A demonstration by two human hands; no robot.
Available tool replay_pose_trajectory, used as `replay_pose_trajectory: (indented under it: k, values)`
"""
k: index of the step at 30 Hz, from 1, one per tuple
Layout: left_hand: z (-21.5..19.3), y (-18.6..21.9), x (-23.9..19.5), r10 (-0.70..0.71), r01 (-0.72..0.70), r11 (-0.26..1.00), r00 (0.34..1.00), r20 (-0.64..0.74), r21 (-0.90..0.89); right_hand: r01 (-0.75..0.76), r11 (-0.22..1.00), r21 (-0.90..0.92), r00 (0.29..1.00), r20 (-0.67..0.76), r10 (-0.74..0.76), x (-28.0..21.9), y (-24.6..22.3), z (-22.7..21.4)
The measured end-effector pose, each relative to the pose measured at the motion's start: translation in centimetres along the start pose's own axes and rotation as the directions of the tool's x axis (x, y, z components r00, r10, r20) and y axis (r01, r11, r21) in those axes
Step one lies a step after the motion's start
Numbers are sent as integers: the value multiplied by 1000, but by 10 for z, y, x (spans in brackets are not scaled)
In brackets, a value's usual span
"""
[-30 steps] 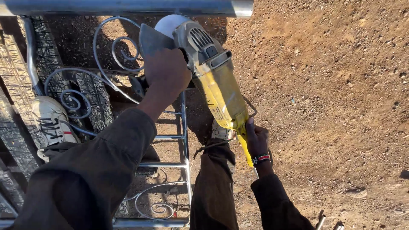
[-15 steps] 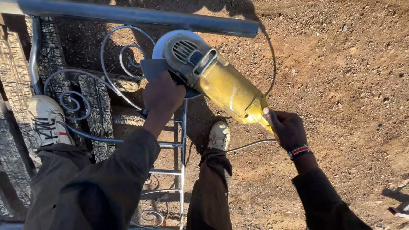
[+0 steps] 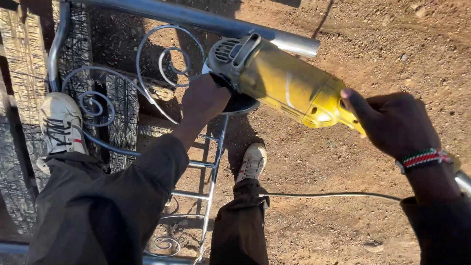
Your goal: Using an angle grinder to smooth the welds and surfaces of a decorative metal gate
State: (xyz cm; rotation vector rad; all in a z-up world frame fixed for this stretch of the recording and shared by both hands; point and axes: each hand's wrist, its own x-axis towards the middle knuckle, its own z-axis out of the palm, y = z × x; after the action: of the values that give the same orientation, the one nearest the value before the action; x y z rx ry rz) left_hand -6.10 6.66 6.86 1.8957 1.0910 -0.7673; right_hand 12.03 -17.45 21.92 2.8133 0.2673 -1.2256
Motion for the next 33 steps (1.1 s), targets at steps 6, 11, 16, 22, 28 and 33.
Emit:
replay_pose_trajectory:
  k: [6, 11, 16, 22, 28, 33]
  values:
    - [55, -22, 12, -231, 243, 884, 970, 79, -400, 154, 875, -459, 988, 72, -136, 14, -89, -69]
    - [83, -31, 19, -238, 251, 544, 961, 139, -801, 264, 701, -663, 961, 117, -252, 34, -117, -59]
    - [77, -43, 13, -192, 191, 674, 978, 80, -713, 334, 819, -467, 942, 171, -288, 43, -89, -33]
    - [65, -45, -17, -68, 57, 822, 998, 1, -567, 248, 847, -471, 964, 206, -168, -27, -87, -42]
    - [65, -50, -24, -112, 123, 814, 992, 54, -567, 197, 842, -502, 971, 222, -95, -32, -91, -39]
    - [63, -44, 12, -97, 96, 882, 995, 22, -461, 195, 807, -557, 981, 106, -164, -22, -85, -31]
